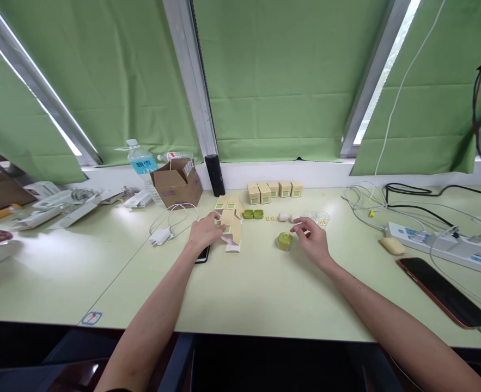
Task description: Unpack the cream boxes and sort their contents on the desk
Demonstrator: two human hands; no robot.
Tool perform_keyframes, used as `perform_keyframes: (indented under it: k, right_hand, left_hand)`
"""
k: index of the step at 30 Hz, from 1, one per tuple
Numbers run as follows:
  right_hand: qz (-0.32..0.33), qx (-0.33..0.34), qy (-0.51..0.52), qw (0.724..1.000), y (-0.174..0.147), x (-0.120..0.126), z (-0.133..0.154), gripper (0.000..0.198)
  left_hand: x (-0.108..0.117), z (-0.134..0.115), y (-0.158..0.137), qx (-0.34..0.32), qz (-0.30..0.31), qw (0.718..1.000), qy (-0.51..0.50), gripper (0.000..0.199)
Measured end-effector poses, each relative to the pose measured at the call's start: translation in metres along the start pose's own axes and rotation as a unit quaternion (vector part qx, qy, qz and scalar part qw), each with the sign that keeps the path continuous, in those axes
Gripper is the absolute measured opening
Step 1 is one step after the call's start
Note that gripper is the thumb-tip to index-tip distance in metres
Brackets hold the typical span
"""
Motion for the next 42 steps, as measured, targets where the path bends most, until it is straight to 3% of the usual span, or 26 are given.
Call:
perform_keyframes:
  k: [4, 7, 9, 13, 18, 25, 30, 33, 37, 40, 42]
  right_hand:
    - [-0.003, 0.005, -0.018, 1.0, 0.005, 0.003, -0.003, 0.027]
    - [0.028, 0.007, -0.078, 0.997, 0.009, 0.001, -0.007, 0.02]
    - [0.065, 0.005, -0.117, 0.991, 0.011, -0.003, -0.009, 0.02]
    - [0.126, 0.008, -0.124, 0.984, 0.008, -0.014, -0.01, 0.016]
    - [0.135, 0.027, -0.121, 0.983, 0.003, -0.023, -0.009, 0.007]
    - [0.123, 0.048, -0.11, 0.985, -0.001, -0.026, -0.01, 0.01]
    - [0.115, 0.031, -0.043, 0.992, -0.002, -0.027, -0.007, 0.008]
    - [0.072, 0.036, 0.019, 0.997, 0.002, -0.019, 0.002, 0.014]
    - [0.037, 0.032, 0.117, 0.992, 0.004, -0.009, 0.01, 0.025]
    - [0.058, 0.007, 0.158, 0.986, 0.001, -0.014, 0.01, 0.033]
    - [0.079, -0.008, 0.172, 0.982, -0.003, -0.021, 0.01, 0.036]
  left_hand:
    - [0.013, -0.01, -0.008, -0.025, -0.097, 0.994, -0.043, 0.02]
    - [0.013, -0.039, -0.024, -0.109, -0.159, 0.979, -0.071, 0.021]
    - [-0.001, -0.066, -0.038, -0.186, -0.136, 0.968, -0.095, 0.022]
    - [-0.041, -0.114, -0.063, -0.287, -0.024, 0.946, -0.147, 0.039]
    - [-0.074, -0.144, -0.066, -0.303, 0.057, 0.932, -0.191, 0.064]
    - [-0.092, -0.157, -0.05, -0.265, 0.066, 0.931, -0.244, 0.066]
    - [-0.097, -0.155, -0.047, -0.26, 0.035, 0.934, -0.243, 0.066]
    - [-0.099, -0.155, -0.047, -0.26, 0.029, 0.936, -0.236, 0.065]
    - [-0.094, -0.154, -0.051, -0.266, 0.015, 0.934, -0.238, 0.074]
    - [-0.08, -0.149, -0.057, -0.28, -0.012, 0.925, -0.258, 0.08]
    - [-0.07, -0.147, -0.062, -0.307, -0.026, 0.907, -0.286, 0.071]
Point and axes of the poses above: each hand's wrist, its own y-axis towards the middle knuckle, its own x-axis out of the back of the hand, z = x × y, the point moved 7 cm from there along y, towards the middle knuckle, and after that the axes turned 7 degrees about y, right-handed, at the moved point
